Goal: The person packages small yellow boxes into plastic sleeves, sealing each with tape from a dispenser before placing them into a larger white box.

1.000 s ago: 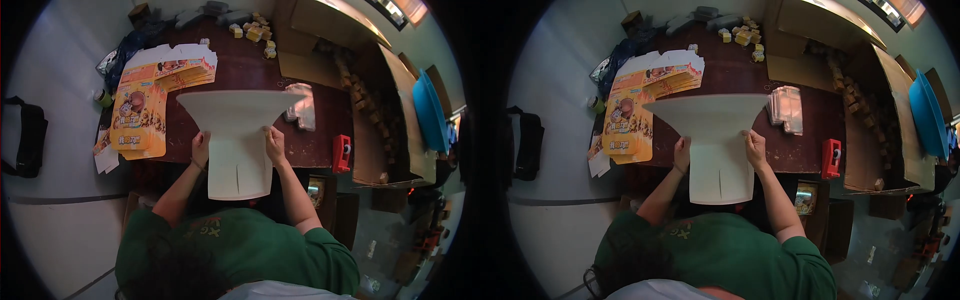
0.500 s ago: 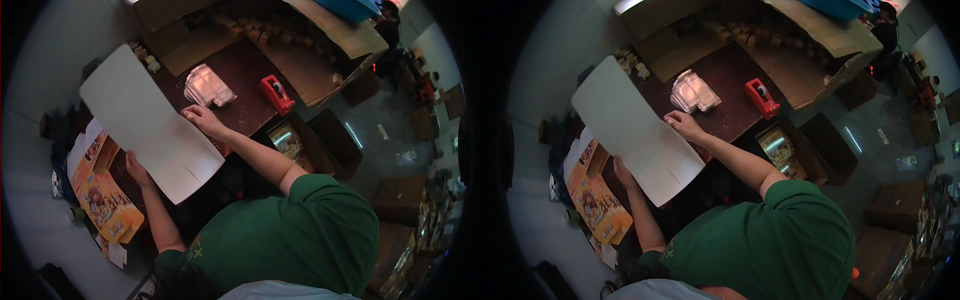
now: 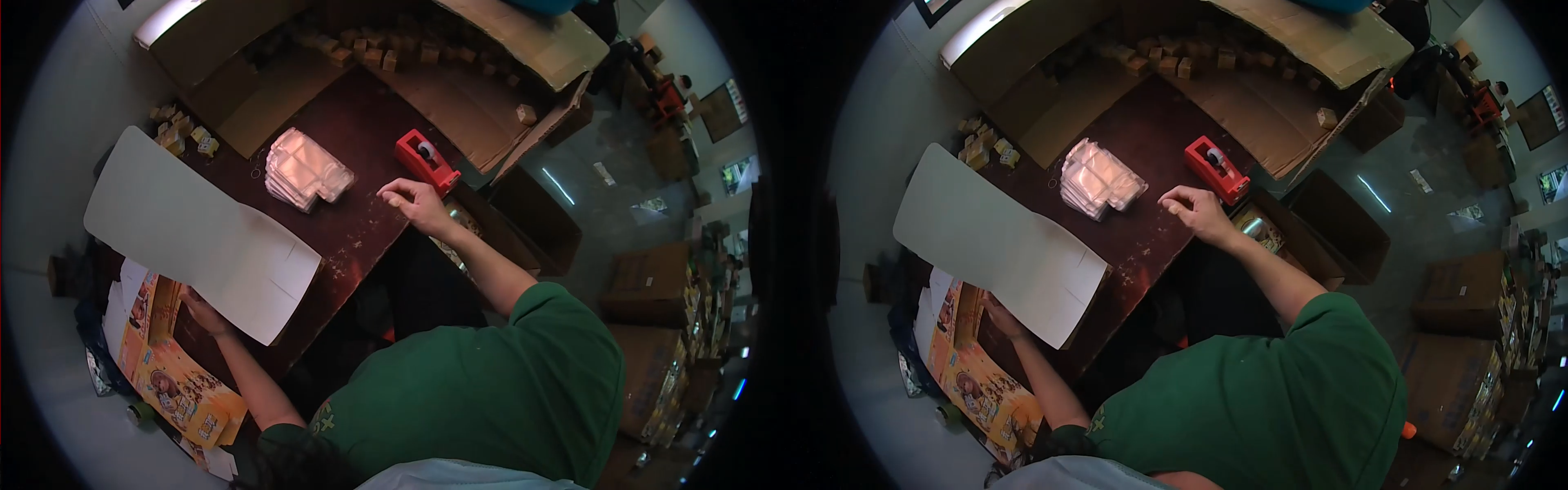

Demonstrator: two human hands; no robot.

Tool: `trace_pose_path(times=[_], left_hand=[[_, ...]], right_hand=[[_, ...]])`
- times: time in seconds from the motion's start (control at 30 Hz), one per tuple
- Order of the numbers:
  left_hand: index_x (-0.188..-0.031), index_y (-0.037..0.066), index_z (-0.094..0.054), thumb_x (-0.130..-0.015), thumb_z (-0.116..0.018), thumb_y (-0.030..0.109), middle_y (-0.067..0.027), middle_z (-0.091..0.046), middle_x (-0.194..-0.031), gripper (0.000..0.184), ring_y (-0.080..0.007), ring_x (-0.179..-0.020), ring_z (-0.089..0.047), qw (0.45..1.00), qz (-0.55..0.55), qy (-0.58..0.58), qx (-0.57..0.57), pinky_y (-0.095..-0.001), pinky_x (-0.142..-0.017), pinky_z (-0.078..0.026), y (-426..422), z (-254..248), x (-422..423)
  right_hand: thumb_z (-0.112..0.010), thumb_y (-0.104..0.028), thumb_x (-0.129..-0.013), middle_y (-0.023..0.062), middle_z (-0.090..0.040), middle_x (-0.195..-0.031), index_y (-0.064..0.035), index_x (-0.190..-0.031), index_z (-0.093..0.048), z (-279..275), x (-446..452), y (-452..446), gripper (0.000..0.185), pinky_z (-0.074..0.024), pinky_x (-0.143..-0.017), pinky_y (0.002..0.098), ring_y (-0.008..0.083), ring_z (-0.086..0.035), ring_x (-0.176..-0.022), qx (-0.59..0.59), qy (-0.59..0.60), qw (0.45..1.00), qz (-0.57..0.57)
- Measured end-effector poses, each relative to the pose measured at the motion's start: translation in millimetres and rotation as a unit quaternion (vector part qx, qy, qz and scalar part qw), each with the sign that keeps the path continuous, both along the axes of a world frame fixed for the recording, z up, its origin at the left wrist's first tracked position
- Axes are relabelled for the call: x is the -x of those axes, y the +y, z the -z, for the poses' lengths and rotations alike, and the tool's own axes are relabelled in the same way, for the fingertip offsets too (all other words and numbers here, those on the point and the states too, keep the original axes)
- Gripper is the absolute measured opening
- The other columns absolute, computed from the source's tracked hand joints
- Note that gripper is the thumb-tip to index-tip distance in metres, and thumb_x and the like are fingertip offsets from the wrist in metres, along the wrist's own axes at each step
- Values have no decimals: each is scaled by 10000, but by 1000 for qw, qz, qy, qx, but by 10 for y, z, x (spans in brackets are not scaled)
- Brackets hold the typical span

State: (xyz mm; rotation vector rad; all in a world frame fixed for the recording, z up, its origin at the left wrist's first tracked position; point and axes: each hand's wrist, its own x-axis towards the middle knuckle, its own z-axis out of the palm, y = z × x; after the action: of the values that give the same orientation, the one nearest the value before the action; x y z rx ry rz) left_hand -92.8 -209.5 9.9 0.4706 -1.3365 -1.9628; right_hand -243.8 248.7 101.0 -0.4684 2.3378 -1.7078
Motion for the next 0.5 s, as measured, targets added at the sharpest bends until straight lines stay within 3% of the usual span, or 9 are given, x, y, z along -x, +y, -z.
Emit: trace_pose_path(times=[0.1,0.23,0.3,0.33,0.4,0.43,0.5], left_hand=[[-1286,-46,-478,-1026,-383,508,-134,-615,-1140,619,-220,-1087,-592,996,-77,-30,-27,-345,-969,-466,-31,101,-278],[-1243,-36,-512,-1033,-408,423,-121,-612,-1096,516,-213,-1029,-594,979,-183,-86,6,-339,-968,-469,105,4,-667],[-1215,-40,-528,-1034,-414,377,-118,-613,-1082,469,-210,-1020,-594,967,-210,-119,83,-338,-964,-469,318,-194,-771],[-1201,-41,-536,-1035,-417,354,-117,-614,-1075,445,-208,-1016,-594,960,-213,-134,123,-338,-962,-470,434,-316,-776],[-1173,-45,-552,-1036,-422,308,-115,-615,-1062,400,-205,-1007,-594,950,-190,-152,198,-337,-959,-470,670,-562,-753],[-1159,-46,-560,-1037,-425,285,-113,-615,-1055,378,-203,-1003,-593,944,-175,-159,232,-336,-957,-470,785,-680,-751],[-1130,-50,-576,-1038,-430,239,-111,-616,-1041,336,-200,-995,-593,938,-120,-170,276,-335,-954,-471,1006,-861,-704]], right_hand=[[-592,-146,-960,22,-690,-971,2,-1054,-673,-14,137,-61,193,-488,-876,258,87,-614,-942,33,-12,999,-14],[-674,-270,-908,110,-696,-1037,2,-1089,-666,130,515,-540,327,-495,-904,310,193,-654,-977,-17,68,997,14],[-745,-429,-813,161,-677,-1080,-2,-1085,-662,539,899,-928,513,-511,-883,381,302,-658,-981,-138,242,951,133],[-780,-550,-712,178,-661,-1099,-16,-1072,-662,655,1051,-1062,655,-518,-843,432,357,-642,-973,-159,207,957,124],[-820,-495,-653,182,-697,-913,-31,-918,-694,807,1274,-1269,549,-531,-755,425,344,-671,-838,-174,103,975,91],[-817,-420,-673,170,-700,-806,-30,-824,-696,851,1313,-1325,435,-536,-718,421,334,-681,-772,-116,99,981,120],[-805,-371,-698,161,-701,-797,-44,-805,-706,817,1350,-1317,358,-538,-709,417,333,-683,-770,-84,47,987,127]])
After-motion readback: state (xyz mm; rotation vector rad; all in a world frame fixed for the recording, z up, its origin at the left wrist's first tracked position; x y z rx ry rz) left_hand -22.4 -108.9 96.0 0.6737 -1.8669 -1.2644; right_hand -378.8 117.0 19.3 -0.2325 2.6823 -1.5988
